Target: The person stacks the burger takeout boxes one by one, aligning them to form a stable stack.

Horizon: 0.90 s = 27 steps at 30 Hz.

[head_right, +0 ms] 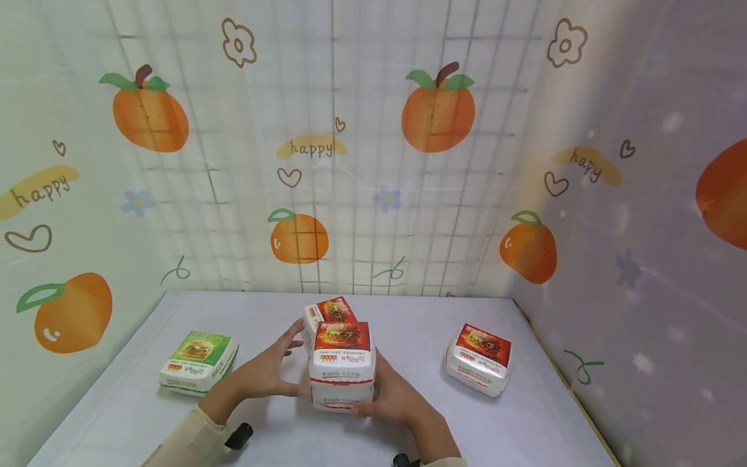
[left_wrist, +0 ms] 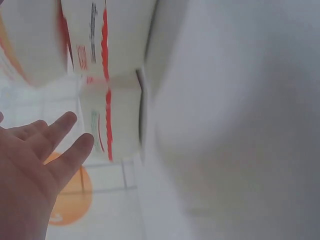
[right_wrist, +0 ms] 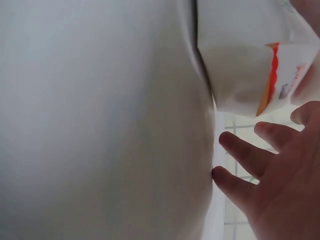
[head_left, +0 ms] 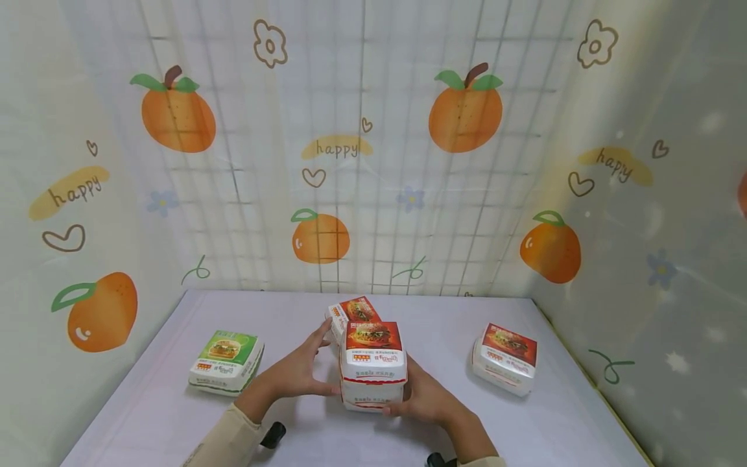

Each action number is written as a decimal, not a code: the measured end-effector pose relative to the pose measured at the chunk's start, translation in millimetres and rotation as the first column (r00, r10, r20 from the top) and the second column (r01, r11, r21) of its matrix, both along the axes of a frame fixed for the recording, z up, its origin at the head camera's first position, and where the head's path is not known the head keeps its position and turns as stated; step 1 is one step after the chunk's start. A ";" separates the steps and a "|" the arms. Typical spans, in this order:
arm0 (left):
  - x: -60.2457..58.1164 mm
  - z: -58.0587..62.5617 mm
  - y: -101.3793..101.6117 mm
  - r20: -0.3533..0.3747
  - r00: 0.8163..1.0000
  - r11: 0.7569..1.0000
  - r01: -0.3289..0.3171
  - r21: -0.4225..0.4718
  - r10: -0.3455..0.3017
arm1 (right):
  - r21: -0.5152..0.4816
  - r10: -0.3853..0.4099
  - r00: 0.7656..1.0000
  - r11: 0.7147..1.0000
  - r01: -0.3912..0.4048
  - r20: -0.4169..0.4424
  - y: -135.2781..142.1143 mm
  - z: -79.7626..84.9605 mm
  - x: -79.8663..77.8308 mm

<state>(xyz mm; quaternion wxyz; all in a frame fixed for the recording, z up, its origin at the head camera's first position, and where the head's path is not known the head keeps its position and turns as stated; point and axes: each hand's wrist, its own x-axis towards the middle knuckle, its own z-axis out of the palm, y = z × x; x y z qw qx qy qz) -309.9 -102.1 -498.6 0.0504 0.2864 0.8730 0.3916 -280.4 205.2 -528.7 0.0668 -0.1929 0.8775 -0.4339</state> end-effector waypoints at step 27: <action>-58.9 -2.9 -21.0 -0.015 0.998 0.987 -0.069 -0.143 0.067 | -0.025 -0.185 0.979 0.983 0.183 -0.089 9.8 26.7 24.3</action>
